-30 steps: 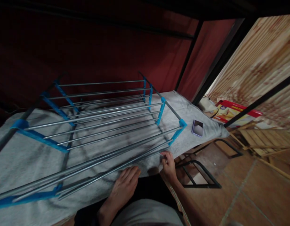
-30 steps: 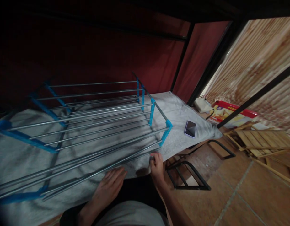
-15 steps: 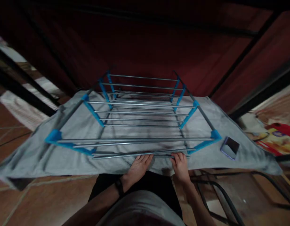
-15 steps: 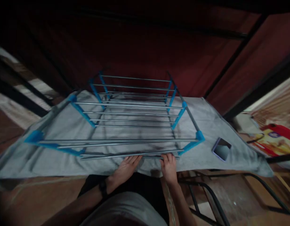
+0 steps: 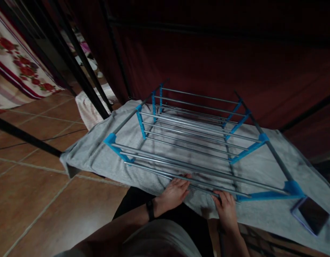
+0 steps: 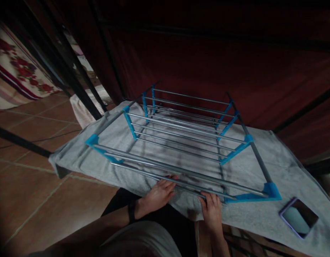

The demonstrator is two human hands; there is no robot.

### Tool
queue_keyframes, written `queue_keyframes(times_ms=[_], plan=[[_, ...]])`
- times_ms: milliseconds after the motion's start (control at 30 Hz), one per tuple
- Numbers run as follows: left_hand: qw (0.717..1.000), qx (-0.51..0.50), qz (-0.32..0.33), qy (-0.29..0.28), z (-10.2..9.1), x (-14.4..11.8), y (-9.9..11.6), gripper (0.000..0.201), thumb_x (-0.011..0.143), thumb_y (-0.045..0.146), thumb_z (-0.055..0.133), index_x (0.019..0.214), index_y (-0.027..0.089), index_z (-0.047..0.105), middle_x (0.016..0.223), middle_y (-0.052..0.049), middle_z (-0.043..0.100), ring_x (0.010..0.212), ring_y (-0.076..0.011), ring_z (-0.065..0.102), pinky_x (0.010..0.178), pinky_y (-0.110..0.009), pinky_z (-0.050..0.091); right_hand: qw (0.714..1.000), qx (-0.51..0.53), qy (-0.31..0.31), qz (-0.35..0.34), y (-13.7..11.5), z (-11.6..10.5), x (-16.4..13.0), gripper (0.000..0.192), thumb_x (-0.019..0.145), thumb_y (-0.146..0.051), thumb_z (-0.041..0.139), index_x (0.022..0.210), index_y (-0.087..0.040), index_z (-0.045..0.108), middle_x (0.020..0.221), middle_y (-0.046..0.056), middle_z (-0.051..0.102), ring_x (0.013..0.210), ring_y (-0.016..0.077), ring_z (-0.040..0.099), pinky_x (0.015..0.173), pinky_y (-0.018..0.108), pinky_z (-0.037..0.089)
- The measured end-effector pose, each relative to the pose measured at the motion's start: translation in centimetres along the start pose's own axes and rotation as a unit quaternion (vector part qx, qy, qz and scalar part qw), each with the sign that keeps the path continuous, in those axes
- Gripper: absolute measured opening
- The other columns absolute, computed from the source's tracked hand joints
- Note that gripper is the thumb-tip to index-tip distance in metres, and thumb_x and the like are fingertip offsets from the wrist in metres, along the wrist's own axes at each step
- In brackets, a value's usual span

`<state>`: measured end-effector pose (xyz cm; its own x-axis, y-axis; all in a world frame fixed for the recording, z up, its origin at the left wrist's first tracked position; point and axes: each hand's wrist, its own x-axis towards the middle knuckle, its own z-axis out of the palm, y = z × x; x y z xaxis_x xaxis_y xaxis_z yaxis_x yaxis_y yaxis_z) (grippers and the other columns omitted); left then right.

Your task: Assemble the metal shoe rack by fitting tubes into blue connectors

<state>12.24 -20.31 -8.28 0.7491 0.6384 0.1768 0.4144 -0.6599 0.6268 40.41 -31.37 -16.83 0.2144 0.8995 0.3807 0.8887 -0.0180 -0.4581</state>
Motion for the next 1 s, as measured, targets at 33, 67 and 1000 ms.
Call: queue_keyframes(times_ms=[33,67,1000], plan=[[0.997,-0.07,-0.027,0.019,0.1,0.1,0.0,0.048,0.092,0.018,0.057,0.14,0.019,0.056,0.152,-0.013,0.051,0.142,-0.0275,0.046,0.118,-0.044,0.035,1.0,0.006,-0.001,0.002,0.2,0.2,0.0,0.046,0.096,-0.063,0.046,0.104,-0.023,0.068,0.101,0.011,0.068,0.096,0.0306,0.058,0.089,0.05,0.046],[0.987,-0.141,-0.056,0.044,0.3,0.1,0.0,0.045,0.091,0.022,0.061,0.136,0.021,0.061,0.151,-0.013,0.053,0.139,-0.0281,0.049,0.117,-0.044,0.037,1.0,0.011,-0.003,0.006,0.3,0.4,-0.1,0.047,0.096,-0.064,0.046,0.105,-0.023,0.068,0.102,0.011,0.068,0.097,0.0311,0.059,0.089,0.051,0.046],[0.644,-0.654,-0.325,0.229,-2.7,2.2,3.0,0.046,0.068,0.055,0.086,0.093,0.018,0.072,0.107,-0.007,0.075,0.093,-0.0225,0.072,0.074,-0.03,0.056,0.602,0.679,0.187,0.376,-8.8,-5.1,4.9,0.024,0.074,-0.031,0.078,0.094,-0.022,0.067,0.083,-0.001,0.069,0.079,0.015,0.068,0.086,0.032,0.058]])
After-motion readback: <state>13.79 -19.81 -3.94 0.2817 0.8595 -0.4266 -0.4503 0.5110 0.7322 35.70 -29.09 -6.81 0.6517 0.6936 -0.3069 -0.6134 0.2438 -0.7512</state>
